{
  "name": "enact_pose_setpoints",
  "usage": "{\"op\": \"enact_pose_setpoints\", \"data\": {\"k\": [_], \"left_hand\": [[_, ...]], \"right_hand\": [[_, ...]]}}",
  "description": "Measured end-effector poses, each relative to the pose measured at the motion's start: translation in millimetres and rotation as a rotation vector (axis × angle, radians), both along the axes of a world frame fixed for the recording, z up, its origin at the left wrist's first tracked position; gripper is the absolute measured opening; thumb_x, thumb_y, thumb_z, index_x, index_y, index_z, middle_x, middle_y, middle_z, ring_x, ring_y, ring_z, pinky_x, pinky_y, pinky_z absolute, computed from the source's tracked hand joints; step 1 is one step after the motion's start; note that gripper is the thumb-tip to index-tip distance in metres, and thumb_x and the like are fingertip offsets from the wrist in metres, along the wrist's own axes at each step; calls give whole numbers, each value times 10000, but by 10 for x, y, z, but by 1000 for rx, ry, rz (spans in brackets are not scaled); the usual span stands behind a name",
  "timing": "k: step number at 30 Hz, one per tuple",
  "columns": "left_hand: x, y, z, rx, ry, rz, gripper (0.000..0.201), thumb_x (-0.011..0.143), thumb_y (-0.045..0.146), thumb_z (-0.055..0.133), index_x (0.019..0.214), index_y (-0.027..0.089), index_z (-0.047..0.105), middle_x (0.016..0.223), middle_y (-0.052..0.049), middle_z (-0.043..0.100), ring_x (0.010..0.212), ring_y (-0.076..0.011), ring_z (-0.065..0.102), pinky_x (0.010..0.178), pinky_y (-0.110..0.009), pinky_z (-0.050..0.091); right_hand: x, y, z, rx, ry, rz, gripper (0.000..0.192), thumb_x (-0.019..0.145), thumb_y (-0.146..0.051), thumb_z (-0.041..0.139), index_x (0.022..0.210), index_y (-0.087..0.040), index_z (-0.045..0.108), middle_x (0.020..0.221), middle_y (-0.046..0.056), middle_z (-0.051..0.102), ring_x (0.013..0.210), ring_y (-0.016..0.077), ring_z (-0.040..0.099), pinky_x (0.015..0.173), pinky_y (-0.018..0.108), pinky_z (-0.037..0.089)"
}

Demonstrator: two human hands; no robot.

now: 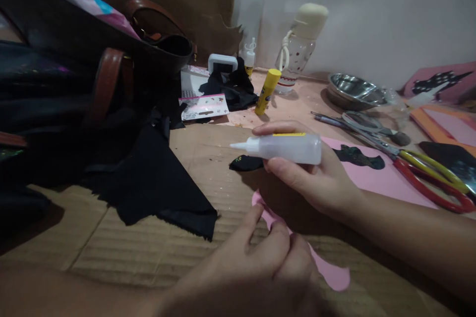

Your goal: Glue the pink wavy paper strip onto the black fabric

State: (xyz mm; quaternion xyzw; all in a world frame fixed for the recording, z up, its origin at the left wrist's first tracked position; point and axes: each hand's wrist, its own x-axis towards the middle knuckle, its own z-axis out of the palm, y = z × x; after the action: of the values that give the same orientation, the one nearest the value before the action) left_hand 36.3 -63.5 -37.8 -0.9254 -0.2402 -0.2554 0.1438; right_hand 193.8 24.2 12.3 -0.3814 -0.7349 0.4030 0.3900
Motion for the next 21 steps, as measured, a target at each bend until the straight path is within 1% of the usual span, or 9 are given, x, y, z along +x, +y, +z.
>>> {"op": "enact_pose_setpoints", "data": {"k": [2,4,7,9,11,13,15,18,21], "left_hand": [[5,-1,-13,10,9,1,276,1011,172,448,1023,200,722,949,-32,698,920,-248,626,967,-474,531],[11,-9,-33,20,-9,15,275,1013,182,445,1031,197,719,968,-43,696,954,-258,622,969,-476,527],[16,-25,-39,8,-24,29,283,1012,177,438,1046,196,718,978,-44,699,952,-265,623,929,-464,545],[12,-28,-15,-6,-9,23,294,1011,162,433,1040,202,723,966,-31,706,931,-259,631,919,-453,559],[7,-20,20,-13,8,16,322,1014,147,415,1015,211,730,941,-16,711,914,-255,642,928,-450,570],[4,-6,48,-20,17,13,359,1016,128,387,1005,216,735,923,-9,717,898,-250,654,926,-449,580],[3,8,56,-25,12,10,380,1022,123,364,1005,214,733,919,-11,722,894,-246,659,909,-446,588],[3,15,36,-22,-3,6,340,1031,141,390,1013,208,723,939,-13,721,925,-239,650,919,-448,575],[0,8,6,3,-20,13,306,1030,156,417,1038,206,718,980,-16,718,962,-239,627,955,-447,547]], "right_hand": [[0,-13,4,-40,22,-26,271,860,-297,718,1099,-276,591,1083,39,691,804,187,674,603,292,530],[10,-19,5,-68,37,-37,290,825,-300,742,1030,-279,538,917,14,659,678,164,614,517,278,464],[32,-15,-14,-90,51,-4,337,792,-340,785,903,-274,473,736,-34,541,589,141,511,485,272,415],[48,-5,-41,-91,80,29,362,807,-379,788,850,-267,446,699,-52,491,574,130,463,485,266,391],[62,11,-68,-94,114,51,355,846,-420,772,834,-261,455,680,-59,471,565,125,434,485,263,367],[73,28,-83,-72,120,62,328,878,-466,753,834,-249,510,689,-50,498,579,126,450,508,265,383],[83,43,-89,-59,100,77,328,905,-526,723,843,-233,590,724,-27,564,610,131,503,536,266,417],[98,54,-98,-93,81,91,370,938,-574,669,862,-212,675,741,-3,635,618,136,569,538,257,448],[116,48,-105,-127,91,84,379,941,-574,668,885,-202,710,724,-1,661,594,131,595,519,243,463]]}}
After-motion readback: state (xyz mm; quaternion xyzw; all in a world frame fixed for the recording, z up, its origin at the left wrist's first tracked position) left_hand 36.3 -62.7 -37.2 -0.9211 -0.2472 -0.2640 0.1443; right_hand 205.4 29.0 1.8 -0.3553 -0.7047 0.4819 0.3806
